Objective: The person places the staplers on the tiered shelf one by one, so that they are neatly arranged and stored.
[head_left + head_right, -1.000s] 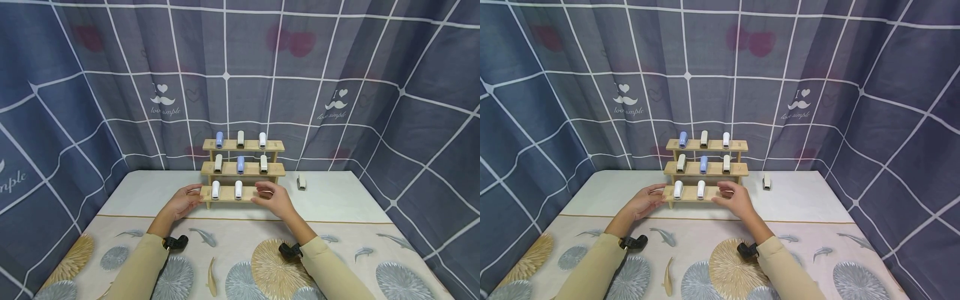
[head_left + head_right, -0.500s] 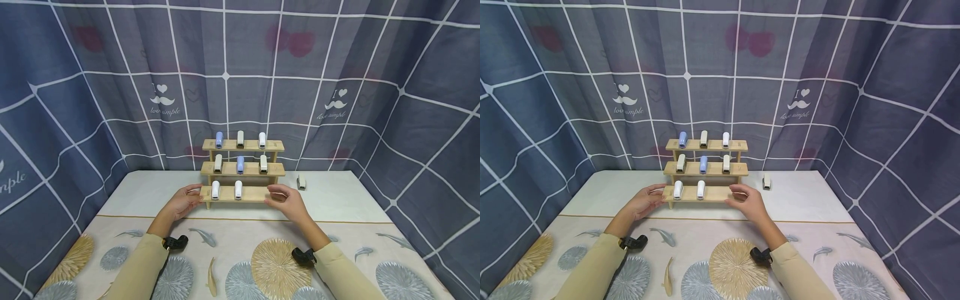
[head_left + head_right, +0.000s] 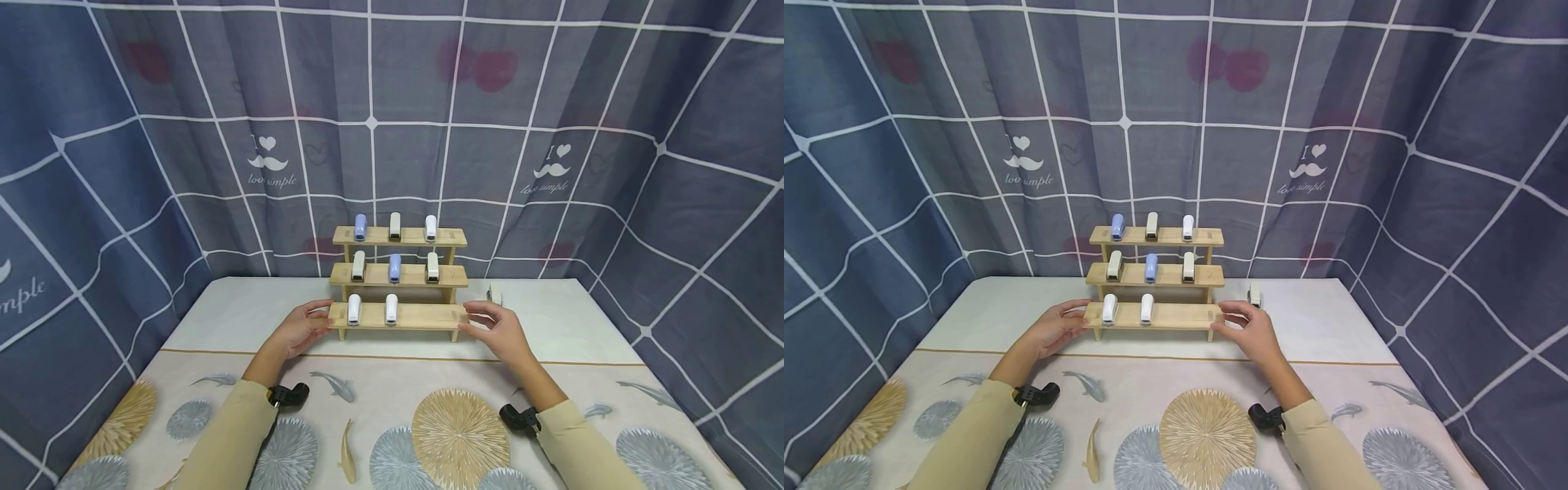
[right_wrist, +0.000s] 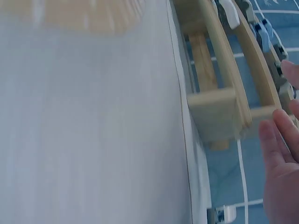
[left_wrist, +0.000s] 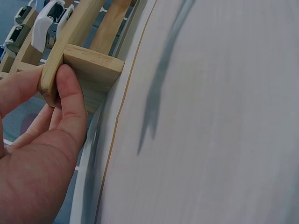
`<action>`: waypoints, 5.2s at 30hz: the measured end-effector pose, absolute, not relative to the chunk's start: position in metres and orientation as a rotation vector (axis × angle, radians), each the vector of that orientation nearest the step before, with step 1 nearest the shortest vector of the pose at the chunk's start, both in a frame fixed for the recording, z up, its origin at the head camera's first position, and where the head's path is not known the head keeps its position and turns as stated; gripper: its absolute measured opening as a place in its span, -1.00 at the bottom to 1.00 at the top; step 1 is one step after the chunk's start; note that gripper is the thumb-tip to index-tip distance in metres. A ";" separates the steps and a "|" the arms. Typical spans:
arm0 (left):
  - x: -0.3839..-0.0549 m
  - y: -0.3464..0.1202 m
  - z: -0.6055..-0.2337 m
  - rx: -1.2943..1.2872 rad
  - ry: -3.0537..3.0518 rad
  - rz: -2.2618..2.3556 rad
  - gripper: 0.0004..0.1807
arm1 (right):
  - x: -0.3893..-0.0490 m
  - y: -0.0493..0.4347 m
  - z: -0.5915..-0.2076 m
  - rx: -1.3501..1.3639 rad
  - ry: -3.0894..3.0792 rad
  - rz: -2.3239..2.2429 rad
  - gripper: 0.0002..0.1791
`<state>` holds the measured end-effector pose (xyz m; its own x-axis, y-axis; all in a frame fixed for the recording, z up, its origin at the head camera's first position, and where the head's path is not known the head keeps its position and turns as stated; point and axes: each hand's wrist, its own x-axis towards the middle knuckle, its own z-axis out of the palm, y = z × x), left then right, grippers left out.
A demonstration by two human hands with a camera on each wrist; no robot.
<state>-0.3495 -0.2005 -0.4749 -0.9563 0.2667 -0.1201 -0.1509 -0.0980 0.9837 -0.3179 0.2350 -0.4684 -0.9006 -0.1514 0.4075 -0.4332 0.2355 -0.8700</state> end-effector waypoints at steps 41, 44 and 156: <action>-0.351 -0.199 -0.475 0.072 1.919 2.119 -0.27 | -0.406 0.318 -0.475 0.188 -2.590 1.412 -0.34; -0.350 -0.201 -0.473 0.073 1.919 2.117 -0.26 | -0.413 0.320 -0.476 0.163 -2.628 1.444 -0.28; -0.353 -0.202 -0.472 0.065 1.925 2.093 -0.29 | -0.350 0.272 -0.458 0.361 -2.427 1.798 -0.06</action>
